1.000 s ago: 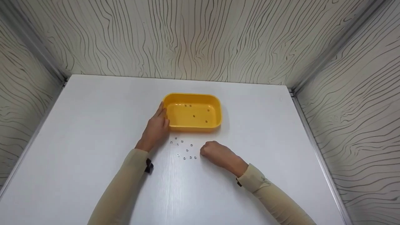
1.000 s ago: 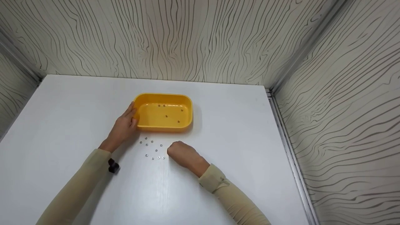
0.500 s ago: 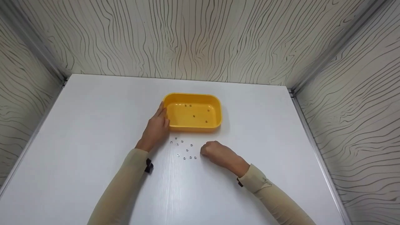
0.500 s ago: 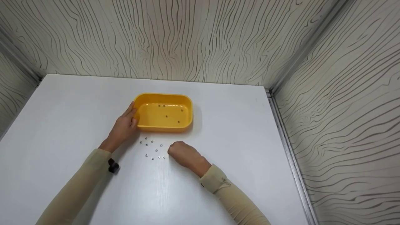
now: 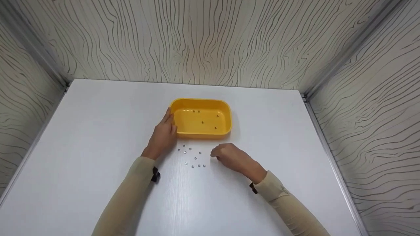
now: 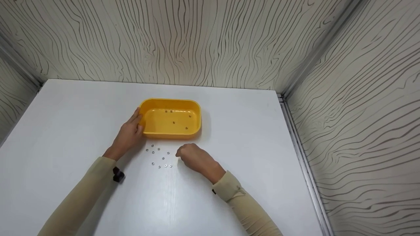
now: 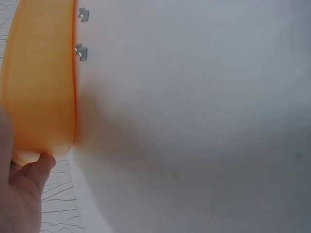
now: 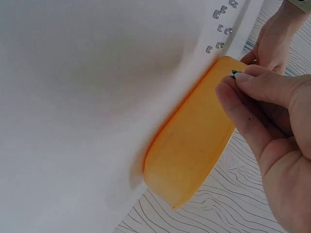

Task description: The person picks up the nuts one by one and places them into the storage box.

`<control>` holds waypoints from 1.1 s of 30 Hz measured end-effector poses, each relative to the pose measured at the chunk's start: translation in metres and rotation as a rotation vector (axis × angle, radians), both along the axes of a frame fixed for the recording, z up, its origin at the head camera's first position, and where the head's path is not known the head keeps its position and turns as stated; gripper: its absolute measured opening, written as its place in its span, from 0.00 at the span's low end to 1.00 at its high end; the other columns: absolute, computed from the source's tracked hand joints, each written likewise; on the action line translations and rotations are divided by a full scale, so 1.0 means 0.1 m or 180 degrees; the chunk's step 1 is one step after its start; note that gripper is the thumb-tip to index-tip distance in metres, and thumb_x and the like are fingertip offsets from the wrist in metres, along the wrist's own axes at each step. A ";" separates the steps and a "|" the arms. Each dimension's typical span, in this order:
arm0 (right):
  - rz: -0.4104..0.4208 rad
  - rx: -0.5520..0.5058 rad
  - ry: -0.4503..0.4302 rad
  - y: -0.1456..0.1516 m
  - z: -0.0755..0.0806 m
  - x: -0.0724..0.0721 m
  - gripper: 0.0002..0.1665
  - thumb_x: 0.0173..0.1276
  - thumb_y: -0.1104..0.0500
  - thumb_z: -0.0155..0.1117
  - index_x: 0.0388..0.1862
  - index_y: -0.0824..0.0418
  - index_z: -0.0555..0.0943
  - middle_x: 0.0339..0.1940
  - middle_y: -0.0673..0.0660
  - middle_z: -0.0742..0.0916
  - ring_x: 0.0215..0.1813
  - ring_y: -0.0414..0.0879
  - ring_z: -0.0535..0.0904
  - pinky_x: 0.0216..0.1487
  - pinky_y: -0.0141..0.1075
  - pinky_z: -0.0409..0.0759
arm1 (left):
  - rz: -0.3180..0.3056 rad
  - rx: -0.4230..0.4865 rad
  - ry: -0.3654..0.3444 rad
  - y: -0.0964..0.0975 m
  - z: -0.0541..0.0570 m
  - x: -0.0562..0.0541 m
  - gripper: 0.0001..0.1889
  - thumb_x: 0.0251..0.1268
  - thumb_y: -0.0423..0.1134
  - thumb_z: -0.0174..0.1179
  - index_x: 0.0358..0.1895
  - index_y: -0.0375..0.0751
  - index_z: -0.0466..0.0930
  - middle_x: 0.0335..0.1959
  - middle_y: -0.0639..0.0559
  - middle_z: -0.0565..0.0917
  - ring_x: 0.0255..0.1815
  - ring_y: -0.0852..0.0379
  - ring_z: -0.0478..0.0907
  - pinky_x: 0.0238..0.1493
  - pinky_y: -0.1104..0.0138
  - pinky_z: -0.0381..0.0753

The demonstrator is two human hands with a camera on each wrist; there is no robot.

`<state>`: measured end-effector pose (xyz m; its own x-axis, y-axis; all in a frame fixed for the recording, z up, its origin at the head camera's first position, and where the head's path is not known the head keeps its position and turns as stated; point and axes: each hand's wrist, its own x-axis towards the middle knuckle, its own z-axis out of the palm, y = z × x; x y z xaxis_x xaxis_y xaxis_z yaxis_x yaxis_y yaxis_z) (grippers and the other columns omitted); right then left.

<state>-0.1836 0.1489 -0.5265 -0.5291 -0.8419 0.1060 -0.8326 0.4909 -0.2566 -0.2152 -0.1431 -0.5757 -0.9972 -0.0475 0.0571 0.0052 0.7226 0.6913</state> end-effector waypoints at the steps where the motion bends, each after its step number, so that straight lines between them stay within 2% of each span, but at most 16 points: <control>1: -0.0009 -0.0055 0.0003 0.00 0.02 -0.01 0.19 0.62 0.79 0.66 0.47 0.64 0.92 0.43 0.57 0.95 0.47 0.48 0.92 0.52 0.39 0.91 | 0.0001 0.0011 -0.0003 0.00 0.00 0.00 0.31 0.83 0.42 0.43 0.83 0.37 0.56 0.90 0.52 0.48 0.87 0.49 0.55 0.84 0.52 0.63; 5: -0.0098 -0.0288 -0.0052 0.02 0.12 -0.03 0.19 0.61 0.81 0.64 0.44 0.64 0.92 0.40 0.56 0.94 0.41 0.45 0.90 0.46 0.37 0.91 | -0.0010 0.0024 0.0003 0.01 -0.01 0.01 0.31 0.83 0.42 0.43 0.83 0.37 0.57 0.90 0.52 0.48 0.87 0.49 0.55 0.83 0.53 0.63; 8: -0.0193 -0.0401 -0.0085 0.04 0.20 -0.04 0.19 0.62 0.80 0.64 0.43 0.62 0.92 0.37 0.55 0.93 0.35 0.42 0.84 0.40 0.32 0.88 | -0.0032 0.0011 0.0043 0.00 -0.02 0.01 0.30 0.83 0.41 0.44 0.83 0.36 0.58 0.89 0.52 0.48 0.87 0.49 0.56 0.83 0.53 0.63; 10: -0.0282 -0.0436 -0.0152 0.04 0.25 -0.06 0.20 0.64 0.79 0.63 0.44 0.61 0.92 0.37 0.55 0.93 0.34 0.42 0.82 0.39 0.31 0.87 | -0.0036 0.0001 0.0068 0.00 -0.03 0.01 0.30 0.83 0.41 0.44 0.83 0.35 0.58 0.89 0.51 0.49 0.87 0.49 0.56 0.83 0.53 0.63; 12: -0.0398 -0.0461 -0.0218 0.05 0.30 -0.08 0.20 0.65 0.77 0.65 0.47 0.60 0.92 0.41 0.54 0.94 0.37 0.42 0.85 0.43 0.31 0.89 | -0.0035 0.0010 0.0064 0.00 -0.03 0.02 0.30 0.83 0.42 0.44 0.83 0.35 0.57 0.89 0.51 0.48 0.87 0.50 0.55 0.83 0.53 0.63; 16: -0.0602 -0.0563 -0.0396 0.05 0.40 -0.12 0.18 0.67 0.75 0.67 0.50 0.60 0.92 0.46 0.56 0.95 0.47 0.47 0.91 0.52 0.38 0.91 | -0.0021 0.0037 0.0032 0.00 -0.02 0.02 0.31 0.83 0.42 0.43 0.83 0.36 0.57 0.89 0.52 0.48 0.88 0.50 0.54 0.84 0.53 0.62; 21: -0.0688 -0.0706 -0.0392 0.03 0.52 -0.18 0.16 0.67 0.74 0.69 0.50 0.62 0.92 0.48 0.57 0.94 0.53 0.51 0.92 0.57 0.41 0.89 | -0.0031 0.0028 0.0057 0.00 -0.03 0.02 0.31 0.83 0.42 0.42 0.83 0.35 0.57 0.89 0.51 0.49 0.88 0.50 0.54 0.84 0.53 0.61; 28: -0.0676 -0.0934 -0.0386 -0.03 0.69 -0.29 0.15 0.67 0.72 0.71 0.50 0.62 0.92 0.49 0.58 0.94 0.52 0.51 0.92 0.56 0.40 0.90 | -0.0045 0.0043 0.0053 -0.01 -0.03 0.02 0.31 0.83 0.42 0.42 0.83 0.36 0.57 0.89 0.51 0.49 0.87 0.49 0.54 0.85 0.53 0.61; 33: -0.0811 -0.1079 -0.0579 -0.08 0.78 -0.43 0.12 0.69 0.69 0.70 0.48 0.62 0.92 0.47 0.58 0.94 0.49 0.49 0.92 0.54 0.40 0.91 | -0.0038 0.0078 0.0049 -0.02 -0.02 0.02 0.30 0.84 0.42 0.43 0.83 0.37 0.56 0.89 0.55 0.47 0.88 0.50 0.54 0.84 0.53 0.61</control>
